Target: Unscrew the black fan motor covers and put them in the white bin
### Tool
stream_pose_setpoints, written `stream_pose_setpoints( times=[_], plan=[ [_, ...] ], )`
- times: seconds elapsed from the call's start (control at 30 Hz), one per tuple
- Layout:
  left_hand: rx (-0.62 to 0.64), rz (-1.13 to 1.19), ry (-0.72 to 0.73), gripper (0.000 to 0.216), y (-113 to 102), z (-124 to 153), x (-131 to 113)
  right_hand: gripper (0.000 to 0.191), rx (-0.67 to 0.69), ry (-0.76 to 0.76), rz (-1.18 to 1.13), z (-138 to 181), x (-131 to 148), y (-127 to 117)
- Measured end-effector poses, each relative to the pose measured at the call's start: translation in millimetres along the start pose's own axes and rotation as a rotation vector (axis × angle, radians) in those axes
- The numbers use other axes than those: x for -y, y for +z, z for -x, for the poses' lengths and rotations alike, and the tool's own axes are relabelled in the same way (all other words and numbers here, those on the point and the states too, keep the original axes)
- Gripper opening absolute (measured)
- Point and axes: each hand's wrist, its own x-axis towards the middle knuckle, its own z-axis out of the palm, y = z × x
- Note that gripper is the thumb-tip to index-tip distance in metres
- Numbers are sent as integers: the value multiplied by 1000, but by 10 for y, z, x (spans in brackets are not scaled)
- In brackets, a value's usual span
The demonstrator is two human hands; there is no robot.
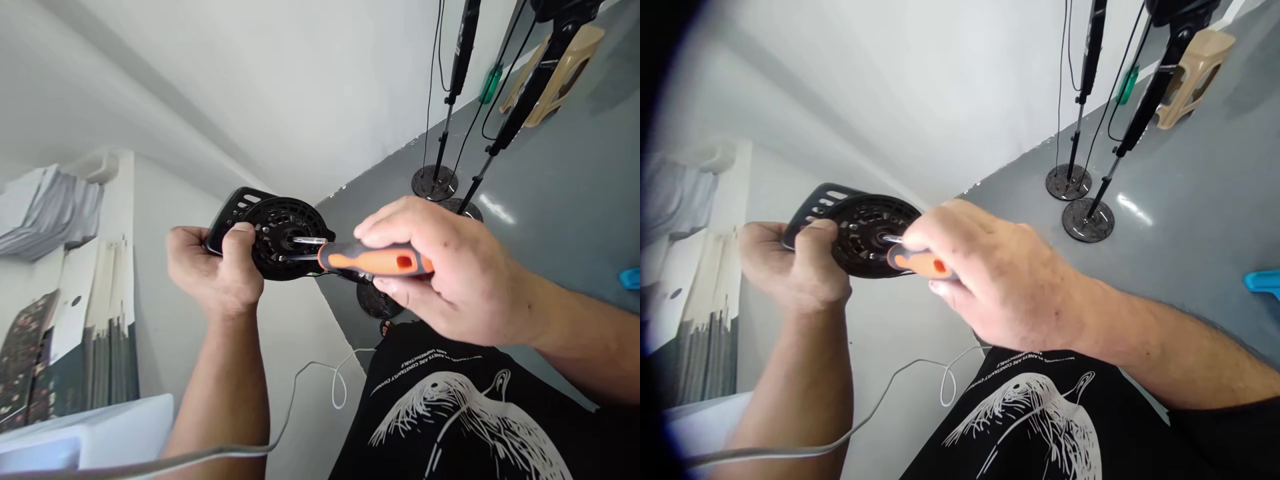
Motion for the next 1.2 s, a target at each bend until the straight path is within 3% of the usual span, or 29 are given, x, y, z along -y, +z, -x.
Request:
stream_pose_setpoints(
  times=[0.03, 0.17, 0.3, 0.37, 0.43, 0.53, 0.6, 0.7, 0.77, 0.83, 0.9, 0.97, 1.03, 1.13, 1.2],
  plan=[
    [-16, 2, -14, 29, 3, 3, -5, 9, -32, 56, 16, 7, -26, 13],
    [-46, 19, -42, 30, 4, 24, -19, 31, -67, 272, 58, 64, -49, 9],
    [-44, 31, -53, 30, 10, 51, -53, 35, -10, 37, 88, 94, 35, -20],
    [-48, 31, -60, 29, 14, 64, -73, 27, -24, -48, 93, 69, 30, -8],
    [-50, 31, -65, 29, 12, 76, -87, 10, -69, 41, 102, 42, -10, 6],
    [-49, 30, -71, 30, -4, 93, -94, 31, -70, 256, 105, 53, -53, -11],
    [-51, 27, -74, 29, -11, 102, -95, 35, -12, 217, 110, 94, -37, -43],
    [-51, 25, -74, 29, 2, 111, -105, 37, 29, -5, 129, 132, -1, -74],
    [-51, 22, -72, 29, 19, 113, -118, 28, 29, -32, 104, 113, -17, -73],
    [-49, 17, -73, 28, 30, 112, -131, 13, 19, 135, 56, 79, -63, -69],
    [-44, 14, -73, 28, 33, 110, -141, 28, 22, 380, 11, 62, -103, -76],
    [-43, 15, -72, 29, 32, 107, -143, 39, 40, 481, -46, 80, -107, -90],
    [-43, 16, -65, 29, 38, 103, -137, 41, 58, 377, -48, 117, -73, -98],
    [-54, 14, -41, 29, 60, 92, -120, 45, 12, 19, 40, 131, -18, -83],
    [-62, 10, -30, 29, 75, 86, -109, 29, 0, -56, 100, 87, -15, -73]
  ],
)
